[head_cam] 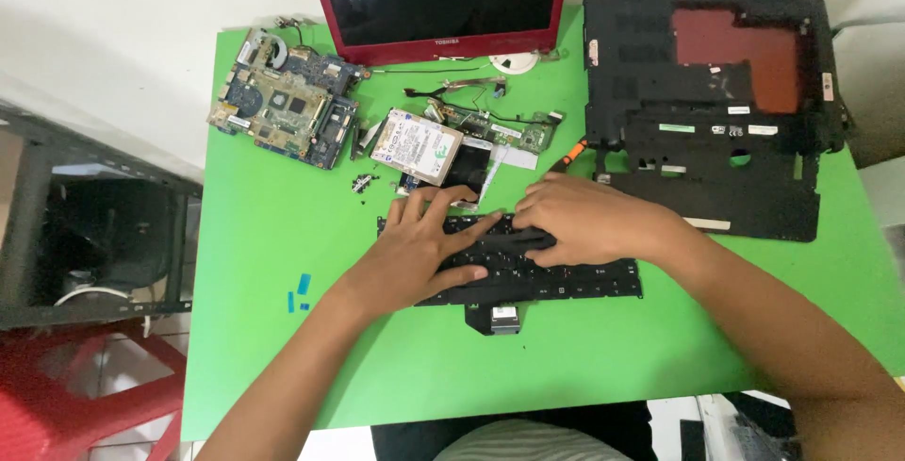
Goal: Disassembling various components of a laptop, including the keyboard, hard drive, and internal frame.
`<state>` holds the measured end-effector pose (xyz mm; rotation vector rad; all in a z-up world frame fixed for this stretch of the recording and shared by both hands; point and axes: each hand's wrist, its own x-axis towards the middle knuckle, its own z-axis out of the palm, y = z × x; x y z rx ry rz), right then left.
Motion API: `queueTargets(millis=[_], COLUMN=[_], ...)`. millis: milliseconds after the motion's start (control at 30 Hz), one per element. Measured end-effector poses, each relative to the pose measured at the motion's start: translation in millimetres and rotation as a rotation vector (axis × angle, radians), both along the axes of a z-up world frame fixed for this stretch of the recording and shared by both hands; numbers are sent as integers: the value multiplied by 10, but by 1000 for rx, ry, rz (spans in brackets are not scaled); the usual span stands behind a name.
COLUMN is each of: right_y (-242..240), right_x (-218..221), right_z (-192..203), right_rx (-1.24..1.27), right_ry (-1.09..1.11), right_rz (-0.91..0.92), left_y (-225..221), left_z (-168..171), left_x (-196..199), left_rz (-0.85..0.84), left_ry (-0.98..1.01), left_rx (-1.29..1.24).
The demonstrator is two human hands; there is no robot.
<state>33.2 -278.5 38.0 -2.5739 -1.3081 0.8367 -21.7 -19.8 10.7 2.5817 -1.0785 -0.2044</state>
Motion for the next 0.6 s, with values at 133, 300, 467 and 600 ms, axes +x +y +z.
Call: queueTargets(millis=[133,300,467,600], right_y=[131,37,178,181], right_x=[-82,-78,-102,-119], right_z=[-19,-19,4,4], right_rx=[94,41,116,108], right_ry=[20,-50,9,9], right_rz=[-59,-2,-57,-57], left_y=[-10,3,-5,8], left_z=[-49,-47,-40,-46], left_x=[14,7,9,17], left_rz=[3,-4,1,1], left_ry=[-25,-28,-15,-17], left_rx=[23,46,52,49])
